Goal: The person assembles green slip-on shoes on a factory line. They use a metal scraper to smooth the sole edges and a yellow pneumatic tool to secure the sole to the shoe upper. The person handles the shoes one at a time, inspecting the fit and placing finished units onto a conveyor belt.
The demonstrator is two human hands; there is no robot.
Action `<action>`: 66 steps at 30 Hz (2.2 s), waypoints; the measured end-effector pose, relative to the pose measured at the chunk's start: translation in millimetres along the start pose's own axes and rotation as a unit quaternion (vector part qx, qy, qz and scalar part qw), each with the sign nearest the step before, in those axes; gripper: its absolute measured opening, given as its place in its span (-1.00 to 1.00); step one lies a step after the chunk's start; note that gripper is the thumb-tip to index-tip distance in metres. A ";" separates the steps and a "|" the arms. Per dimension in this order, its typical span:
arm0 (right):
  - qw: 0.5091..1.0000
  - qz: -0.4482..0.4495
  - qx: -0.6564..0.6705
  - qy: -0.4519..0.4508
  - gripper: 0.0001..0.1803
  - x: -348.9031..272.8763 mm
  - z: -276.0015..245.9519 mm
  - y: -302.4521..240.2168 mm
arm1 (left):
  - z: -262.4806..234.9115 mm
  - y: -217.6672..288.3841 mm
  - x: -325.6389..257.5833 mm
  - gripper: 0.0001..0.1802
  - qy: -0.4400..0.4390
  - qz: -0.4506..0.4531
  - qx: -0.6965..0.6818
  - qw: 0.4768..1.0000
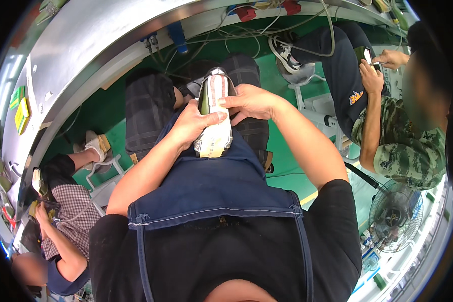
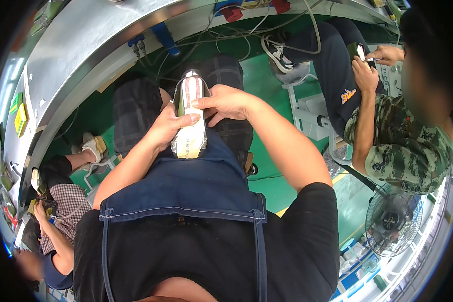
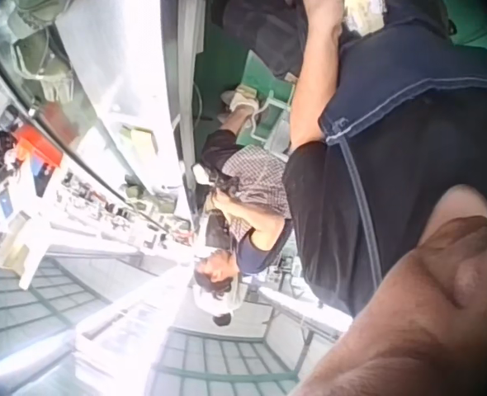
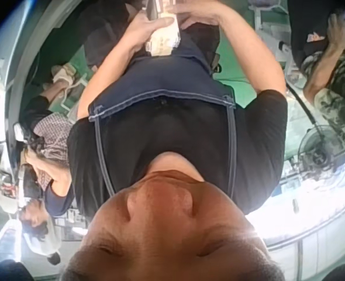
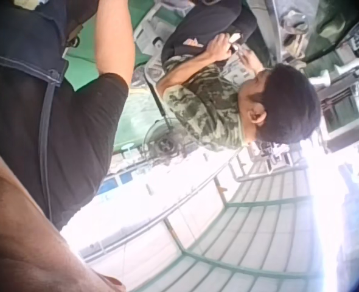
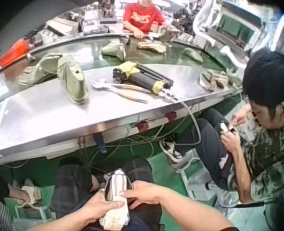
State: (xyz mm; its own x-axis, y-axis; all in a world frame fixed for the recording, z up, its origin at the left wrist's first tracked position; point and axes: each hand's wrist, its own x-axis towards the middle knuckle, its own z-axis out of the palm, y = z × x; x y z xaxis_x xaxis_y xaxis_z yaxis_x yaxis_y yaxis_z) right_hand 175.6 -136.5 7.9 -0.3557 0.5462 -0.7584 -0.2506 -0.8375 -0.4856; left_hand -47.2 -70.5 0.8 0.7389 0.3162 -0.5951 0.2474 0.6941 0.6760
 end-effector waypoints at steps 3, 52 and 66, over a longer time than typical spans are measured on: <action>0.999 0.013 0.018 -0.031 -0.29 7.0 3.0 0.8 | 1.4 2.1 -1.3 -0.35 0.001 -0.002 0.008 1.000; 0.734 -0.183 -0.585 0.293 -0.67 -83.8 26.9 -206.9 | -11.0 -14.6 1.4 -0.02 0.035 -0.023 0.018 0.999; 0.720 0.117 -0.679 0.081 -0.73 -105.8 65.2 -94.9 | -10.2 -5.3 -5.8 -0.06 0.026 -0.026 0.007 0.999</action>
State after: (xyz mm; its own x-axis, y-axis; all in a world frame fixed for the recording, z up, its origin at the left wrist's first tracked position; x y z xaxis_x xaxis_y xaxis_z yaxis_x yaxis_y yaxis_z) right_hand 178.3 -113.7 162.6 -0.1069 0.4699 -0.8762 0.9503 -0.2110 -0.2290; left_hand -59.2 -69.4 -3.8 0.6907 0.3138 -0.6515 0.2941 0.7012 0.6495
